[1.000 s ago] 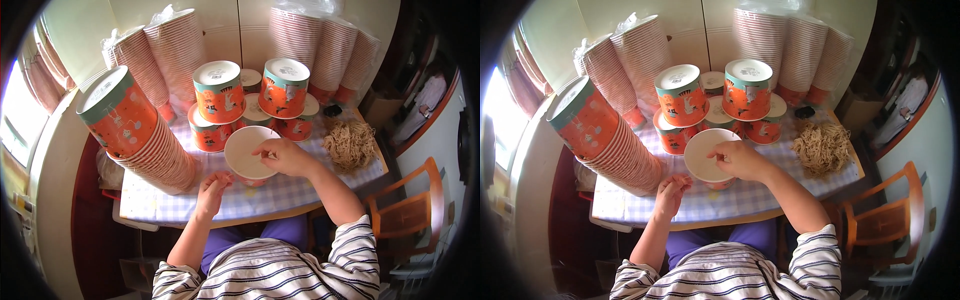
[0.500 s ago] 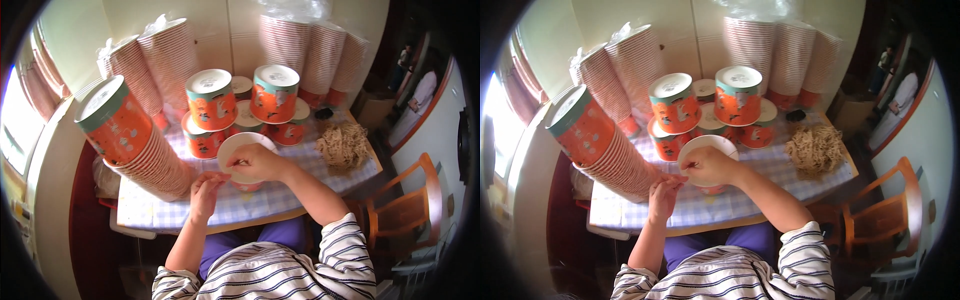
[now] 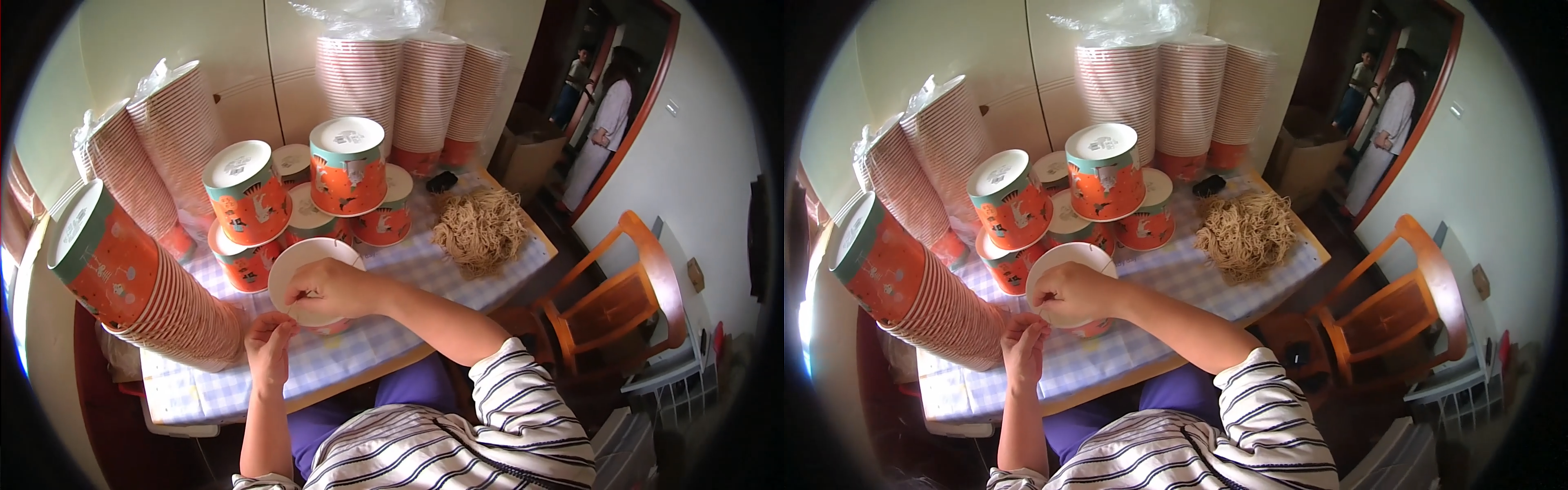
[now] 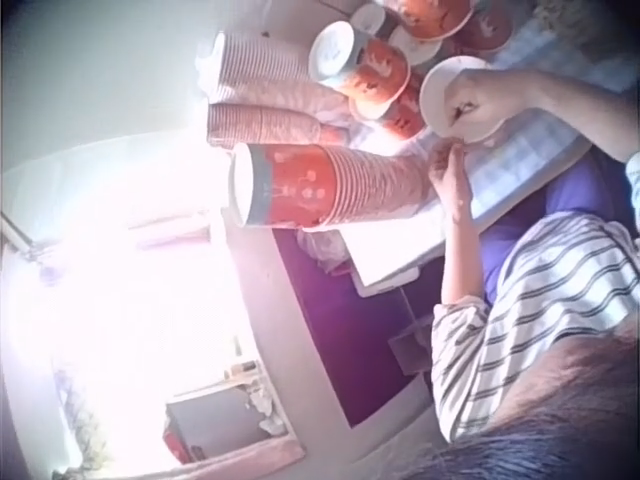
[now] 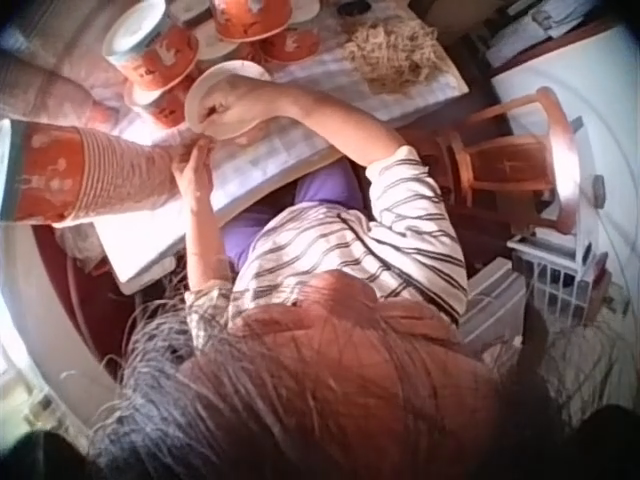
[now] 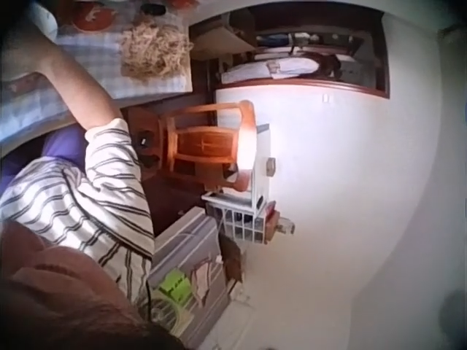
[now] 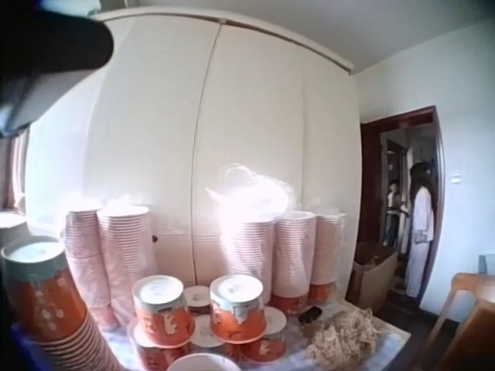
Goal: Attaching handles to paper buckets for packaging.
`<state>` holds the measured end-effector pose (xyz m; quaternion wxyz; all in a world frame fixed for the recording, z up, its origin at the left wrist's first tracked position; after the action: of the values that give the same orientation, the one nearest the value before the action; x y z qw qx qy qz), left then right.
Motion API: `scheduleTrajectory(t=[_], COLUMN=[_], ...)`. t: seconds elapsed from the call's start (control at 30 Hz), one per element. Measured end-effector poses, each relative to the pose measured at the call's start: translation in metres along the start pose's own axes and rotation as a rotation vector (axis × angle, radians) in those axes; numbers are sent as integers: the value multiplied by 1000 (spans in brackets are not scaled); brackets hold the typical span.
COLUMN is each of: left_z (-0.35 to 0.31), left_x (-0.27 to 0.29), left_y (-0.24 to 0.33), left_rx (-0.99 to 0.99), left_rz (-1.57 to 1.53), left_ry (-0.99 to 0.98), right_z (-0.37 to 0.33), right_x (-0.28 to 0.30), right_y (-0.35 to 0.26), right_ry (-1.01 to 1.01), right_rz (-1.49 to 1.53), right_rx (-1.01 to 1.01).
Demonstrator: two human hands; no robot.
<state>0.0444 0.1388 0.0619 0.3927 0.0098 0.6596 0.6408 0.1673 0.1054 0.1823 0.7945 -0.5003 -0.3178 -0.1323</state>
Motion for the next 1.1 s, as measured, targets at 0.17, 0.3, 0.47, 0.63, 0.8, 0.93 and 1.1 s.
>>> scheduleTrajectory(t=[0.17,0.3,0.47,0.63,0.8,0.93,1.1], left_z=[1,0,-3,-6,0,-4,-4], left_x=[4,1,0,8,-2,-2,-10], left_y=[-2,0,4,9,-1,2,7], left_rx=[4,2,-31,-56,-37,-50,-63], left_rz=[73,90,141,176,199,168,126], left_ry=[30,22,32,27,3,-6,-64], right_z=[3,4,7,15,9,13,22], right_x=[-2,-3,-7,-11,0,-11,-17], right_y=[0,-4,-6,-13,-10,-9,-14], right_ry=[25,34,6,11,-62,-211,-260], right_rz=[26,42,40,-29,-54,4,60], right_rx=[30,62,55,132,63,-17,-47])
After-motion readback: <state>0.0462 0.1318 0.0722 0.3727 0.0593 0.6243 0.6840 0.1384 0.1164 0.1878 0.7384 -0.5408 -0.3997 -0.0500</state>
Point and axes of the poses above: each hand's wrist, its own z-axis towards the middle knuckle, its own x-axis out of the back of the hand, y = z × x, the point moved 9 cm from there along z, towards the middle knuckle, and after that the axes turned 4 degrees about -y, right-handed, at the moved point
